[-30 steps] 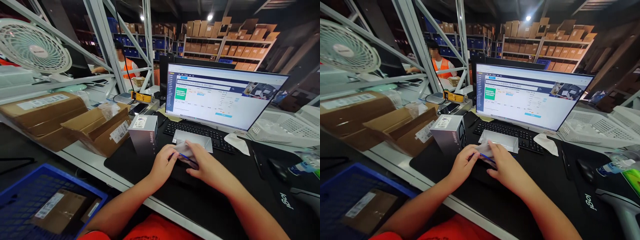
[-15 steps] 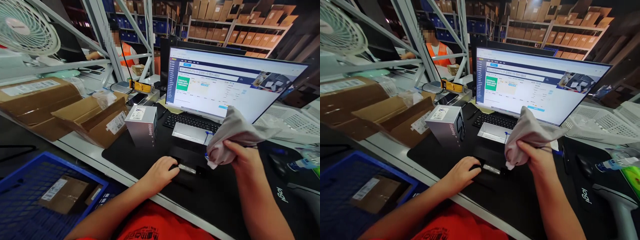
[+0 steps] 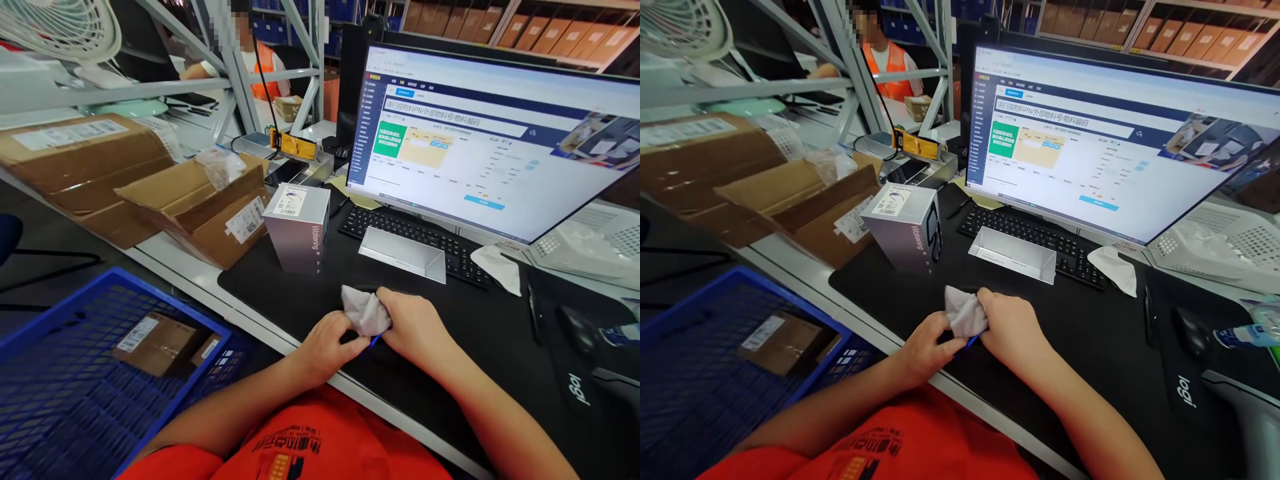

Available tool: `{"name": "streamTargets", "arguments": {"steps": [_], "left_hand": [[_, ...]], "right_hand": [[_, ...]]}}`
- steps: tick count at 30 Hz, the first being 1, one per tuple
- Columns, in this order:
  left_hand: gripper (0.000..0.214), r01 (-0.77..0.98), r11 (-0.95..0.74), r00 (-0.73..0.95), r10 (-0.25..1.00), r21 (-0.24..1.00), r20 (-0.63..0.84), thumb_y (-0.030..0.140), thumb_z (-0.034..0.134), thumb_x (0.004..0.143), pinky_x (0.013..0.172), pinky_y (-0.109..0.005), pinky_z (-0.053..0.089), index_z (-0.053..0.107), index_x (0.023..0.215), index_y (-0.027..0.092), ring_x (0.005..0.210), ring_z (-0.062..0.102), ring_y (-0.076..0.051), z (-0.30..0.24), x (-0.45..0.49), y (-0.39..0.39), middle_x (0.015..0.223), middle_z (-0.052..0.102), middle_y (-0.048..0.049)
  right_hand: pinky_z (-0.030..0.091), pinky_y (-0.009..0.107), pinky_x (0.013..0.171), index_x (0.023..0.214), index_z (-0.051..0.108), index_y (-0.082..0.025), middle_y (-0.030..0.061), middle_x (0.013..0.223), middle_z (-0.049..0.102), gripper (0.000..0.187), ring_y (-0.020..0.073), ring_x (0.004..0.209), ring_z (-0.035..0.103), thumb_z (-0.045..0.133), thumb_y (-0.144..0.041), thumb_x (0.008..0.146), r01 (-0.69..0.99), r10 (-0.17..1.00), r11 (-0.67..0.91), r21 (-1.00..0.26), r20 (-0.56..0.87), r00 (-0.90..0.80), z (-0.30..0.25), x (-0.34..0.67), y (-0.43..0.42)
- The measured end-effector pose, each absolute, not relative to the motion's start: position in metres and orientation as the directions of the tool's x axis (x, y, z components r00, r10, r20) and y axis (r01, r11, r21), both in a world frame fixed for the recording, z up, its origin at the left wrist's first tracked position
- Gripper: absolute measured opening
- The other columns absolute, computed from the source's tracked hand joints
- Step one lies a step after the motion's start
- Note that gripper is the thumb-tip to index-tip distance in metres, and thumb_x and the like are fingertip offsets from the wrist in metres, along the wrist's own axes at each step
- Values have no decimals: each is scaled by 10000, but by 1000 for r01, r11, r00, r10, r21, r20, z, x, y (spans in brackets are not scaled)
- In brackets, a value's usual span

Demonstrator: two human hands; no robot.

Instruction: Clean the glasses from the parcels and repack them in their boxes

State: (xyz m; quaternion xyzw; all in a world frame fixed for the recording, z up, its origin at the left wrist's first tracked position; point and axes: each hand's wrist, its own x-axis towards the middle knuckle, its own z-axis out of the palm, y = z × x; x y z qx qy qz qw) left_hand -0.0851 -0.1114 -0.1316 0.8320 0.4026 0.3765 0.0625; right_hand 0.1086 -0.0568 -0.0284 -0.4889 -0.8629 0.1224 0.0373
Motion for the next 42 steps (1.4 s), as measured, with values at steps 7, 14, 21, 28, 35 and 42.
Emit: {"name": "streamTargets", "arguments": {"steps": [7,14,21,28,35,42], "left_hand": [[229,665,-728,422,553,170,719,172,547,928,843,-344,579,624,1137,220,951,632,-193,-143,-88,-114,973,617,-58],[341,729,-653,293,569,205,768,211,640,886,857,-379,595,590,1220,252,980,647,-221,-145,-77,-118,1037,616,-67],[547,793,-549,271,704,262,656,258,692,830,863,-447,593,499,1319,105,1021,606,-294,-135,-79,-126,1120,575,-166],[533,839,-463,223,770,285,597,323,729,804,985,-572,533,515,1260,148,1180,572,-375,-139,-80,-128,1317,542,-210],[584,727,-527,224,788,440,573,195,718,822,1089,-527,505,435,1329,134,1408,434,-386,-151,-84,-133,1522,296,-253],[556,623,-640,345,740,449,577,98,714,803,1098,-547,497,429,1278,143,1404,453,-400,-150,-86,-132,1589,151,-291]], "right_hand": [[448,297,586,1057,612,-157,123,869,744,283,294,808,747,526,-29,820,892,890,428,145,-238,-389,-34,91,-56],[543,378,758,1355,512,-170,124,1137,723,608,327,975,717,752,-342,823,801,777,576,-163,-193,-599,-36,111,-45],[459,401,1077,1376,586,-222,80,1388,632,496,254,1246,604,670,-306,895,544,597,492,-680,-191,-779,-24,149,-23],[420,426,1142,1495,454,-250,94,1472,543,642,245,1329,533,691,-362,908,518,604,540,-663,-124,-788,-24,131,-56],[511,369,992,1173,697,-174,102,1185,707,311,220,1081,670,446,-306,1045,576,646,567,-589,-116,-755,-40,108,-53],[468,392,1091,1404,587,-230,67,1368,656,402,232,1238,631,442,-223,1028,497,557,564,-660,-140,-819,-38,113,-53]]}}
